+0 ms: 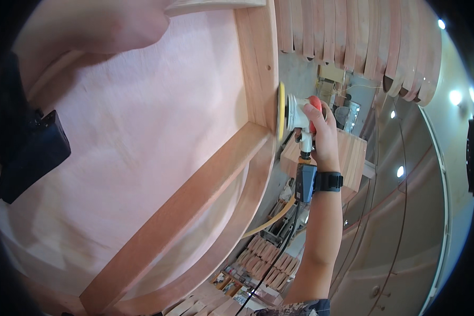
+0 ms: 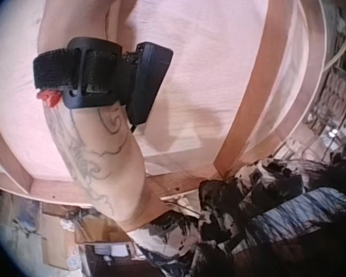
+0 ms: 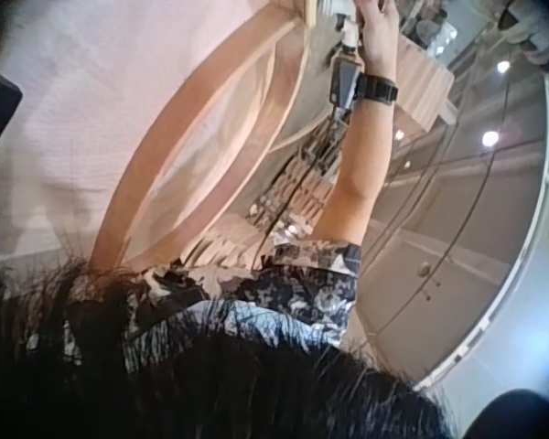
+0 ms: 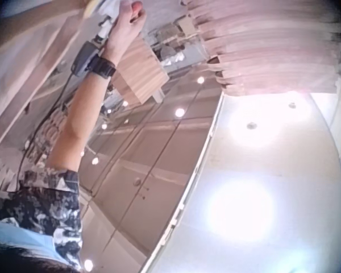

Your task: The person uses a handheld orbital sander to smooth the surface of a large, curved wooden furniture component. They systematically move the tool across the flat panels and along the raised internal ribs of the piece, holding the wood steady with their left hand while operating the sander with their right.

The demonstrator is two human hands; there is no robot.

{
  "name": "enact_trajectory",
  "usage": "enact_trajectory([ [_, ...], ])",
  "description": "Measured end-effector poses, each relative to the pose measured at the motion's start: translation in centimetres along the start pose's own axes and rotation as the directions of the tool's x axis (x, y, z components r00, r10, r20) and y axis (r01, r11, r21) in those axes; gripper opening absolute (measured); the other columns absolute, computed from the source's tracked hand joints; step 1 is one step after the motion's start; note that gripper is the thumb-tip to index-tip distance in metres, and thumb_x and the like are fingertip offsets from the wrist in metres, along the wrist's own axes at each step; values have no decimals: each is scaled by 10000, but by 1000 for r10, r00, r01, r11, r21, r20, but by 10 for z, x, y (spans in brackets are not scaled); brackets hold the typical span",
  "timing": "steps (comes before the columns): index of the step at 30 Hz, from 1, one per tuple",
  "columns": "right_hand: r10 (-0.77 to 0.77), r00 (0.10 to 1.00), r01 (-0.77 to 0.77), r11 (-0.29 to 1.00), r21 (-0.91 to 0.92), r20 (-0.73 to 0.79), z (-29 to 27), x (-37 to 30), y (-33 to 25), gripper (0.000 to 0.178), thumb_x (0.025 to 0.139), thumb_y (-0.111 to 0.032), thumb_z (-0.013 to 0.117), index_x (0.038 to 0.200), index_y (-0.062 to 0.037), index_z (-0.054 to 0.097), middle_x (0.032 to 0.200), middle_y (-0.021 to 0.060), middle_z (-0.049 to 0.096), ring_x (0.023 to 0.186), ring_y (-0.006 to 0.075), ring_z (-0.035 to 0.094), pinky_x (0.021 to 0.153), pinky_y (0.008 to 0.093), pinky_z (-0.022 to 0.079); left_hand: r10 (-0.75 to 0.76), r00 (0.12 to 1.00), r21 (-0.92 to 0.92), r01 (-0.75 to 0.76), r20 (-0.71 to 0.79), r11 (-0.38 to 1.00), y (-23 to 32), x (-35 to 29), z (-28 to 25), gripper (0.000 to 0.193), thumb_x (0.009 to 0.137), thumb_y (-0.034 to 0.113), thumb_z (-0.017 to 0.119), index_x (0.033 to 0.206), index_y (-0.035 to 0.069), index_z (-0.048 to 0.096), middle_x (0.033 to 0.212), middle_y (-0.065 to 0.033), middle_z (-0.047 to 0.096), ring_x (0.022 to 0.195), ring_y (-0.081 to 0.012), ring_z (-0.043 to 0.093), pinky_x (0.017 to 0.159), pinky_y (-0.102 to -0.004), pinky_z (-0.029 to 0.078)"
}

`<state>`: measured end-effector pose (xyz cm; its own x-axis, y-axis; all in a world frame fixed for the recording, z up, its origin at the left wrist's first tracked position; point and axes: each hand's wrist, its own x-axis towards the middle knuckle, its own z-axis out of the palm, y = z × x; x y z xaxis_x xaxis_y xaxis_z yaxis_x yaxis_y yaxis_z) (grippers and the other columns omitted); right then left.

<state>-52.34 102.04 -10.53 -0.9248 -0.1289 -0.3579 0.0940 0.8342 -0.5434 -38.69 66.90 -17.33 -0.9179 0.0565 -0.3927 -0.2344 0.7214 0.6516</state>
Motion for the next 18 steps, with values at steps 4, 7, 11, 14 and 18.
enact_trajectory([
  [4, -12, 999, 12, 1000, 2, -52, 6, -8, -13, 537, 879, -277, 780, 1235, 64, 567, 856, 63, 643, 625, 115, 611, 552, 271, 516, 103, 986, 127, -86, -135, 988, 7, -12, 6, 273, 879, 61, 527, 1065, -104, 641, 1031, -265, 638, 924, -386, 668, 840, -468, 538],
  [7, -54, 987, 55, 998, 4, -152, 15, -14, -22, 539, 850, -244, 802, 1225, 67, 572, 842, 45, 626, 633, 91, 571, 563, 254, 488, 449, 796, 236, -384, -405, 893, -5, 0, 25, 233, 862, 68, 569, 1050, -51, 638, 986, -221, 630, 915, -373, 653, 814, -458, 532],
  [11, -110, 943, 156, 980, 126, -315, 40, -38, -65, 506, 827, -201, 799, 1214, 40, 580, 820, 29, 597, 643, 84, 535, 564, 254, 481, 796, 368, 397, -718, -482, 572, -12, 6, 57, 177, 860, 126, 644, 1004, 22, 648, 869, -143, 623, 813, -326, 646, 706, -439, 525],
  [14, -85, 926, 226, 906, 359, -369, 55, -55, -103, 462, 849, -187, 741, 1230, -4, 555, 889, 71, 616, 613, 127, 570, 538, 287, 522, 881, 468, -121, -881, -75, 458, 7, -27, 96, 305, 934, 294, 700, 1051, 17, 647, 785, -88, 641, 614, -267, 637, 562, -411, 510],
  [18, -126, 930, 290, 831, 476, -346, 82, -75, -139, 476, 931, -386, 599, 1266, -51, 549, 913, 115, 662, 592, 180, 605, 492, 281, 495, 759, 624, -748, -591, -188, 301, 40, -68, 96, 486, 961, 445, 726, 1171, 26, 598, 778, -71, 668, 612, -216, 662, 586, -346, 532],
])
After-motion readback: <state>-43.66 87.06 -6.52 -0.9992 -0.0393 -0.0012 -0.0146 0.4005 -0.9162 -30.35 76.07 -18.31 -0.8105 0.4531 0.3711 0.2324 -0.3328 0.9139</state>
